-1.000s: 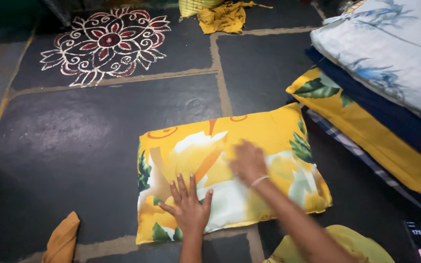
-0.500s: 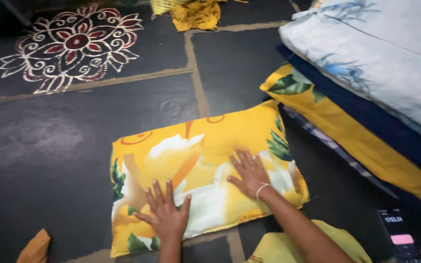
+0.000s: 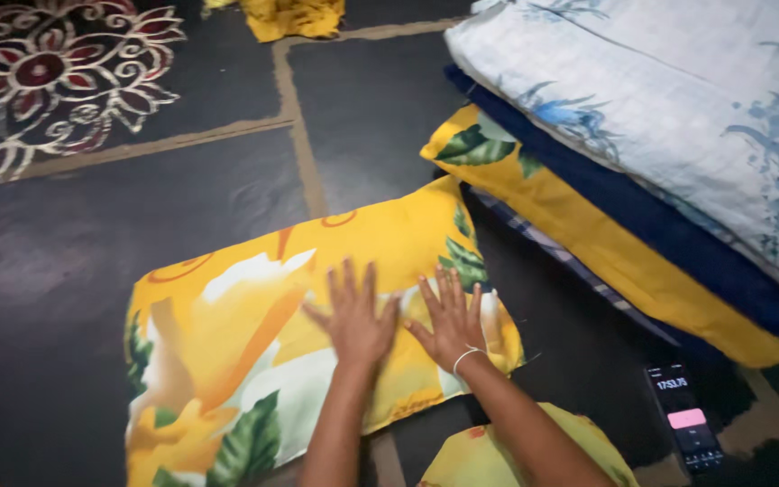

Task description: The person folds a yellow floral pillowcase on the floor. They smooth the fabric, fold the edges inward, and repeatedly adjust the pillowcase to create a neat, compact rectangular shape.

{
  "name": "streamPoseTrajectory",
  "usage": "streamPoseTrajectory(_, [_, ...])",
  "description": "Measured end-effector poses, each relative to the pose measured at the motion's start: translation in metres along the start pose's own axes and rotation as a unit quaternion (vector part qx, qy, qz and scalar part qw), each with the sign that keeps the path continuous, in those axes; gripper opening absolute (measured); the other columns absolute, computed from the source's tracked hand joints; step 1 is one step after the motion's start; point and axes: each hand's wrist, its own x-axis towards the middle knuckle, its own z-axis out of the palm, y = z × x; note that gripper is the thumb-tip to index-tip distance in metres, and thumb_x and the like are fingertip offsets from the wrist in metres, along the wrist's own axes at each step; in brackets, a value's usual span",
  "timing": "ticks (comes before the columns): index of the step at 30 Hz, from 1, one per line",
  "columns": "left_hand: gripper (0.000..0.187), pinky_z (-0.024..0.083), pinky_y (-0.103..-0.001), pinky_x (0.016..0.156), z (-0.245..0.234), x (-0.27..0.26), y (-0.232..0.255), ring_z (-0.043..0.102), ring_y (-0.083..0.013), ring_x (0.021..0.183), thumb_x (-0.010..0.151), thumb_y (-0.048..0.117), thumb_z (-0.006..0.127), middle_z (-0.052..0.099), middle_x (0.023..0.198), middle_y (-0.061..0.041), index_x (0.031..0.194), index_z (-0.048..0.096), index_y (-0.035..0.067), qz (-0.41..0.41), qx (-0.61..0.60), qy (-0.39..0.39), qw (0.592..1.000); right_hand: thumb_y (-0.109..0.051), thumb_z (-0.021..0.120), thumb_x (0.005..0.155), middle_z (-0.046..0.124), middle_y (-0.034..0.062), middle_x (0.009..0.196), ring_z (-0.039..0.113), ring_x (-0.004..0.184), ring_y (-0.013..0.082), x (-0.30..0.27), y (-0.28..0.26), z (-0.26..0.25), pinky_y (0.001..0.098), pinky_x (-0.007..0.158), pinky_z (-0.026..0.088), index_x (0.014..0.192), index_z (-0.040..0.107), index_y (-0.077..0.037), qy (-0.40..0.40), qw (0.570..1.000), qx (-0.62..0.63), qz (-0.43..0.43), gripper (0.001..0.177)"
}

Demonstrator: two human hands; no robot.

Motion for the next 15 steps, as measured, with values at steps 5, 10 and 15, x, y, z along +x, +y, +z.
streamPoseTrajectory(5, [0.079, -0.009, -0.078, 0.109, 0.012, 0.027, 0.006, 0.011, -0.0327, 0.155, 0.089, 0.070, 0.051, 0.020, 0.168, -0.007, 0.155, 0.039, 0.030, 0.049, 0.010, -0.031, 0.998, -0.066, 0.047, 0.092, 0.007, 0.0133, 0.169, 0.002, 0.155, 0.0336, 0.000, 0.002, -0.003, 0.0653, 0.118, 0.000, 0.161, 0.020, -0.022, 0.004, 1.000, 0.020, -0.005, 0.086])
streamPoseTrajectory(10, [0.087, -0.008, -0.074, 0.114, -0.020, 0.003, -0.082, 0.012, -0.0323, 0.157, 0.086, 0.078, 0.047, 0.021, 0.169, -0.007, 0.158, 0.037, 0.029, -0.011, 0.069, 0.047, 0.996, -0.065, 0.048, 0.093, 0.007, 0.0146, 0.169, 0.002, 0.155, 0.0340, -0.001, 0.006, 0.003, 0.0646, 0.118, -0.001, 0.161, 0.020, -0.021, 0.027, 0.999, 0.026, -0.025, 0.086])
streamPoseTrajectory(15, [0.084, -0.007, -0.079, 0.111, -0.063, -0.046, -0.162, 0.010, -0.0365, 0.156, 0.089, 0.077, 0.041, 0.019, 0.170, -0.009, 0.158, 0.037, 0.028, -0.104, 0.086, 0.077, 0.988, -0.063, 0.049, 0.093, 0.005, 0.0152, 0.169, 0.001, 0.156, 0.0340, -0.002, 0.009, 0.012, 0.0635, 0.119, -0.001, 0.162, 0.018, -0.021, 0.044, 0.998, 0.026, -0.036, 0.087])
